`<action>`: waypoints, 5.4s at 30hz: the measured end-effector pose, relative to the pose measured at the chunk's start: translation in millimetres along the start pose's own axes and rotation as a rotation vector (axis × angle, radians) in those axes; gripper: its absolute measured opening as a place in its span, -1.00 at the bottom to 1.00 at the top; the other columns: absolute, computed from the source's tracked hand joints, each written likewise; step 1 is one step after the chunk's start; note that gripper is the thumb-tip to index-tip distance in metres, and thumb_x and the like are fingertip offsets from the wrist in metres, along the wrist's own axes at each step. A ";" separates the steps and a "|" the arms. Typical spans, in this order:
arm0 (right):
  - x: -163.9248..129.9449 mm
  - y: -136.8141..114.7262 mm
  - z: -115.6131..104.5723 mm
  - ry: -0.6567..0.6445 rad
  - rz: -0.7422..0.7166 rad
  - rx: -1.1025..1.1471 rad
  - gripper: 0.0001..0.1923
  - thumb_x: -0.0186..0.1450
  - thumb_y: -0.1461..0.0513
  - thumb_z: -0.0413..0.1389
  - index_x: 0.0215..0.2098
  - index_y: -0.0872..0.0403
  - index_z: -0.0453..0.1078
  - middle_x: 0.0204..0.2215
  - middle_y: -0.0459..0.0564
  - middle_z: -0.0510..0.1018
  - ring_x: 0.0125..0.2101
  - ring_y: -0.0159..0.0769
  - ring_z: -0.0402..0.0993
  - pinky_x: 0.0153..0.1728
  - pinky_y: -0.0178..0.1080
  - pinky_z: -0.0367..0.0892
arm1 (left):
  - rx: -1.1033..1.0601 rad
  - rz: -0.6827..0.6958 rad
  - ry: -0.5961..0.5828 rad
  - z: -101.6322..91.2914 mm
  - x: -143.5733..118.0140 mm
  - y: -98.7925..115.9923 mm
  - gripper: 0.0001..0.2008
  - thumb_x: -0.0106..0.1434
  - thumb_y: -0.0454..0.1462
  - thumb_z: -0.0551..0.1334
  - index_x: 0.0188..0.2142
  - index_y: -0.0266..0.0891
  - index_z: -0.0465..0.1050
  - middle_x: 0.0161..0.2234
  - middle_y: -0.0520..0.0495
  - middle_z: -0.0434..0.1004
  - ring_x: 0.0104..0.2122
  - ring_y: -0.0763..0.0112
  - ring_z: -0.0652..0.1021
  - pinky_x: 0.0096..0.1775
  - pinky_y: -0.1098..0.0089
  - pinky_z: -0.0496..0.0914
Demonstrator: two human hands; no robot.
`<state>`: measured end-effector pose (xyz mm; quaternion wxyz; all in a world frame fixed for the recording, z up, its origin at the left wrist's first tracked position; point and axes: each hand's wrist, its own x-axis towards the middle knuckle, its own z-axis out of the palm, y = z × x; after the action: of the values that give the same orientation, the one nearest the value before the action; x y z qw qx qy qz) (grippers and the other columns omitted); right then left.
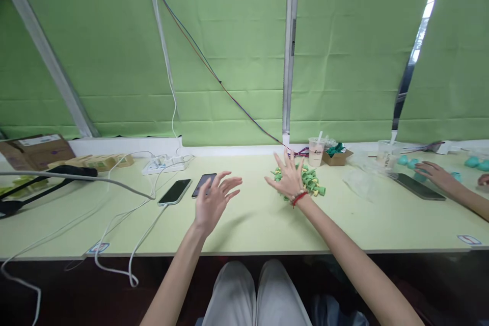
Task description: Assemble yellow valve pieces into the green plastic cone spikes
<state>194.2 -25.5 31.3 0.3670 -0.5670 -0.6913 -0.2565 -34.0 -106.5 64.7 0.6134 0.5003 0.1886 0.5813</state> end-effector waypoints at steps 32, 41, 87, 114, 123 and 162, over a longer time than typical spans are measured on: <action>-7.7 -39.9 -96.9 -0.572 0.470 2.228 -0.28 0.13 -0.21 -0.26 0.14 -0.03 0.02 0.21 0.13 0.06 0.12 -0.01 0.13 -0.01 0.26 0.04 | 1.050 0.363 0.124 -33.1 -49.7 -24.4 -0.46 0.30 -0.05 -0.20 0.26 -0.03 -0.19 0.29 0.09 -0.27 0.26 0.33 -0.21 0.21 0.16 -0.24; -67.0 -19.5 -7.8 -0.514 1.227 2.116 -0.62 0.23 -0.04 -0.21 -0.46 0.05 0.22 -0.33 0.09 0.46 -0.22 -0.17 0.43 -0.20 0.03 0.32 | 1.023 0.363 0.356 -98.9 -30.4 -44.9 -0.52 0.29 -0.07 -0.14 0.14 -0.11 0.18 0.22 -0.05 0.04 0.23 0.32 0.00 0.20 0.20 -0.13; 13.8 66.1 48.4 -0.082 0.510 0.277 -0.88 0.16 0.30 0.00 -0.30 0.11 0.30 -0.33 0.10 0.43 -0.26 -0.18 0.31 -0.20 -0.17 0.17 | 0.248 0.078 0.681 -98.9 -29.3 -38.0 -0.85 0.02 -0.22 0.06 -0.57 -0.25 0.26 -0.80 0.13 0.16 -0.75 0.56 0.22 -0.65 0.52 0.10; 5.1 -76.3 119.9 -0.488 0.847 1.539 -0.79 0.13 0.16 0.16 -0.32 0.13 0.39 -0.40 0.01 0.53 -0.55 -0.46 0.43 -0.59 -0.42 0.26 | 0.577 -0.222 -0.114 -115.0 110.3 -77.8 -0.47 -0.01 -0.09 0.30 -0.09 -0.36 0.36 -0.44 -0.09 0.48 -0.58 0.42 0.52 -0.46 0.38 0.36; -8.4 -90.5 107.8 -0.557 0.916 1.711 -0.94 0.13 0.27 0.11 -0.44 0.12 0.40 -0.57 -0.10 0.50 -0.58 -0.48 0.42 -0.50 -0.42 0.32 | 0.669 -0.089 0.090 -115.5 99.5 -83.4 -0.46 -0.10 -0.15 0.35 -0.10 -0.34 0.47 -0.27 -0.17 0.56 -0.51 0.41 0.52 -0.39 0.36 0.40; -7.1 -82.6 106.3 -0.391 0.786 1.557 -0.68 -0.16 0.08 0.32 -0.54 0.12 0.41 -0.54 -0.04 0.54 -0.51 -0.39 0.44 -0.32 -0.25 0.39 | 0.586 -0.176 0.149 -102.8 92.2 -79.6 -0.51 -0.11 -0.20 0.38 -0.13 -0.29 0.49 -0.09 -0.24 0.48 -0.59 0.50 0.49 -0.43 0.37 0.39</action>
<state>91.5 33.6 -33.0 0.5851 -0.3867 -0.4755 0.5310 -52.6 31.2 -13.3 0.4755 0.5937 0.4352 0.4817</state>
